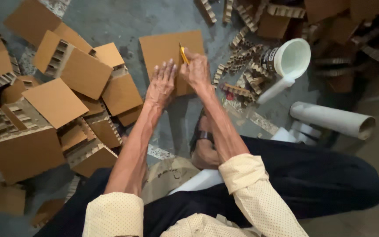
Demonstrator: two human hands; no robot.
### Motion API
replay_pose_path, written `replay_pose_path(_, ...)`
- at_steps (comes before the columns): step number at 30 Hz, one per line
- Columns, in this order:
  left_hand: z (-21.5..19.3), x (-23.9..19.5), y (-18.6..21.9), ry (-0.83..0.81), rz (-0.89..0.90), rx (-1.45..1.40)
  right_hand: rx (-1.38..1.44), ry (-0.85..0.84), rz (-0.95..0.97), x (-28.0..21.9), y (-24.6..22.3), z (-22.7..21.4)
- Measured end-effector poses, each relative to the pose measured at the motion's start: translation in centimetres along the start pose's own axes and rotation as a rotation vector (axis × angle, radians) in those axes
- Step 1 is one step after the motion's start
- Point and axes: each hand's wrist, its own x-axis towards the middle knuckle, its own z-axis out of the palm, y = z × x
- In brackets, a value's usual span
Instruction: The person sits on the floor and uses a yellow utility knife to cut rectangular pieces of corrugated cardboard. They repeatedly score the cardboard along a line and then snap it apart by hand, separating the pieces and placing them into a pile.
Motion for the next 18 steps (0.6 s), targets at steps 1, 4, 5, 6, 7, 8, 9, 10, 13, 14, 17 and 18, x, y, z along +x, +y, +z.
replay_pose_path(1,-0.5,0.5,-0.4,-0.058,-0.011,-0.074,0.027,-0.008,-0.017,-1.2,-0.2,-0.5)
replay_pose_path(4,-1.6,0.3,-0.2,-0.098,-0.002,-0.122,0.031,-0.115,0.210,-6.6,-2.1,-2.4)
replay_pose_path(5,-1.6,0.3,-0.1,-0.038,0.002,-0.087,0.037,-0.010,0.112,-8.3,-2.9,-2.8)
replay_pose_path(6,-1.6,0.2,-0.1,0.022,0.006,-0.051,0.042,0.094,0.012,-9.6,-3.6,-3.1)
replay_pose_path(7,-1.7,0.4,0.0,0.085,0.010,-0.013,0.043,0.034,0.118,-10.7,-4.2,-3.6)
replay_pose_path(8,-2.1,0.6,0.0,0.039,0.008,-0.021,0.045,-0.028,0.223,-11.7,-4.8,-4.2)
replay_pose_path(9,-2.6,0.4,0.0,-0.011,0.009,-0.033,0.045,-0.093,0.334,-12.9,-5.4,-4.7)
replay_pose_path(10,-3.2,0.3,0.0,-0.062,0.010,-0.045,0.003,-0.108,0.384,-13.7,-6.0,-4.8)
replay_pose_path(13,-4.2,0.4,-0.1,-0.233,-0.014,-0.172,-0.092,-0.105,0.469,-15.8,-7.1,-4.1)
replay_pose_path(14,-4.1,-0.4,0.3,-0.112,-0.005,-0.044,-0.106,-0.075,0.472,-17.1,-7.7,-3.8)
replay_pose_path(17,-3.0,0.6,0.0,-0.028,0.001,0.038,-0.102,0.006,0.455,-16.6,-6.5,-2.0)
replay_pose_path(18,-2.4,0.4,0.0,-0.135,0.007,0.015,-0.092,0.011,0.464,-17.3,-6.5,-1.8)
